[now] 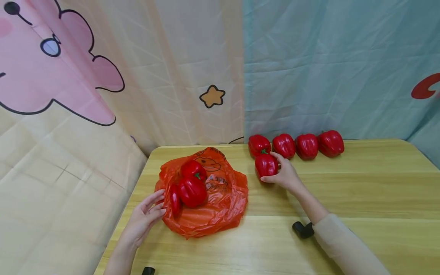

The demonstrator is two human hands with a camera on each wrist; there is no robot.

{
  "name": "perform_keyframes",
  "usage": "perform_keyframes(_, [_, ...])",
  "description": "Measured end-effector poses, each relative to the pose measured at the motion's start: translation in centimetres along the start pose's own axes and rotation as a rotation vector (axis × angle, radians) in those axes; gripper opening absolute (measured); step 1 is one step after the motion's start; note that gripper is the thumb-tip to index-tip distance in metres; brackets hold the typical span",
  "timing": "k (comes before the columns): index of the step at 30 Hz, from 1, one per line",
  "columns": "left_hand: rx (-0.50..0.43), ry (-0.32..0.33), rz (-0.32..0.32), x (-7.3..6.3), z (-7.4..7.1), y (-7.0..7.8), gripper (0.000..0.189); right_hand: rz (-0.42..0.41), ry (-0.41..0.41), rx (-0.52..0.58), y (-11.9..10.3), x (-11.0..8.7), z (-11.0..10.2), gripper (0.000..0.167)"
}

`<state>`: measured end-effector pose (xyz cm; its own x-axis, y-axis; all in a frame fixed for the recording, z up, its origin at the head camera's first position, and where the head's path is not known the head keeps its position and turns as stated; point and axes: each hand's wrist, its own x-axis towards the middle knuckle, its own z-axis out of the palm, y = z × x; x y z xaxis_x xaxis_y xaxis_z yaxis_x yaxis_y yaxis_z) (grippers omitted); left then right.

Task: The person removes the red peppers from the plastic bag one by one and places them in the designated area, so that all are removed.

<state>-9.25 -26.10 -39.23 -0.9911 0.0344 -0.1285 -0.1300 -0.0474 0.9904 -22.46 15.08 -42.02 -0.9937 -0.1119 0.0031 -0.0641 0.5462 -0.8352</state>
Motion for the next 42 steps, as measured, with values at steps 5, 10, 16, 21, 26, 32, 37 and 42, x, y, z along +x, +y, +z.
perform_keyframes(5, [0.007, 0.005, -0.005, 0.0, 0.0, 0.0, 0.05, -0.006, 0.008, -0.003, 0.0, 0.2, 0.1, 0.091])
perform_keyframes(10, [0.01, 0.01, -0.014, 0.0, 0.0, 0.1, 0.051, -0.011, 0.013, -0.001, 0.1, 0.2, 0.2, 0.091])
perform_keyframes(16, [0.014, 0.012, -0.023, 0.0, 0.1, 0.2, 0.052, -0.009, 0.022, 0.008, -0.1, 0.2, 0.1, 0.089])
perform_keyframes(21, [0.009, 0.008, -0.015, 0.0, 0.1, 0.2, 0.052, -0.015, 0.034, 0.034, -0.3, 0.1, -0.3, 0.085])
perform_keyframes(26, [0.006, 0.006, -0.017, 0.0, 0.1, 0.2, 0.052, -0.044, 0.046, 0.057, -0.7, 0.1, -0.9, 0.083])
perform_keyframes(32, [0.004, 0.006, -0.014, -0.1, 0.1, 0.2, 0.051, -0.087, 0.055, 0.02, -1.9, 0.5, -1.9, 0.077])
perform_keyframes(37, [0.0, -0.002, -0.005, -0.1, 0.1, 0.2, 0.049, -0.086, 0.054, 0.012, -3.4, 0.6, -2.6, 0.074])
perform_keyframes(42, [-0.003, -0.01, 0.0, -0.1, 0.1, 0.2, 0.049, -0.075, -0.014, 0.026, -4.7, 0.6, -2.4, 0.067])
